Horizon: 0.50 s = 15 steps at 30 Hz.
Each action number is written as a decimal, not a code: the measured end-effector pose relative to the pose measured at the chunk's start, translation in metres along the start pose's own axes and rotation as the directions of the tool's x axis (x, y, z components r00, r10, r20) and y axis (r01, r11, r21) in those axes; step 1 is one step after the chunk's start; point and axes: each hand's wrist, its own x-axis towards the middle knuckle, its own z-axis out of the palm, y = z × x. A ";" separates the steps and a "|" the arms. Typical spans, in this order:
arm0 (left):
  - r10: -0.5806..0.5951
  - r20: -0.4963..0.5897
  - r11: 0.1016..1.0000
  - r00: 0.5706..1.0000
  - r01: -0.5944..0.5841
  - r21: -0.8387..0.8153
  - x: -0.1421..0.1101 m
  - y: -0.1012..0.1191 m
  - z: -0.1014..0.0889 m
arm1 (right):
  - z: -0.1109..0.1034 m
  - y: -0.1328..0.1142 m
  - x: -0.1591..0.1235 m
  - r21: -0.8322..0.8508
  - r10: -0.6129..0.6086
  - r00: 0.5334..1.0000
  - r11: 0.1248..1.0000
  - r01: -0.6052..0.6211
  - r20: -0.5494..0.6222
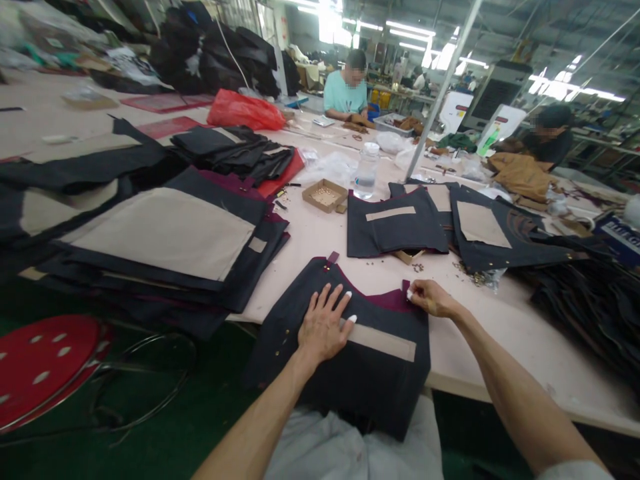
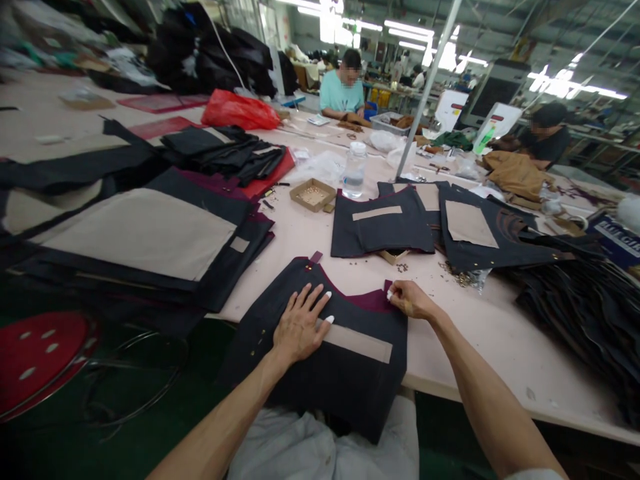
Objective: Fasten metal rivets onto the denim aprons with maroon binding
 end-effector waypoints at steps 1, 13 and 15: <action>-0.001 0.003 1.000 1.000 0.001 0.004 0.000 0.000 0.000 | 0.005 -0.003 -0.003 -0.001 -0.006 1.000 1.000 0.006 0.020; 0.020 0.010 0.999 1.000 -0.021 0.039 0.002 -0.001 -0.001 | 0.011 -0.007 -0.001 -0.023 -0.065 0.998 0.998 0.066 0.027; 0.024 0.012 0.999 1.000 -0.024 0.040 0.003 0.000 -0.001 | 0.011 -0.008 -0.001 -0.007 -0.061 0.998 0.998 0.061 0.017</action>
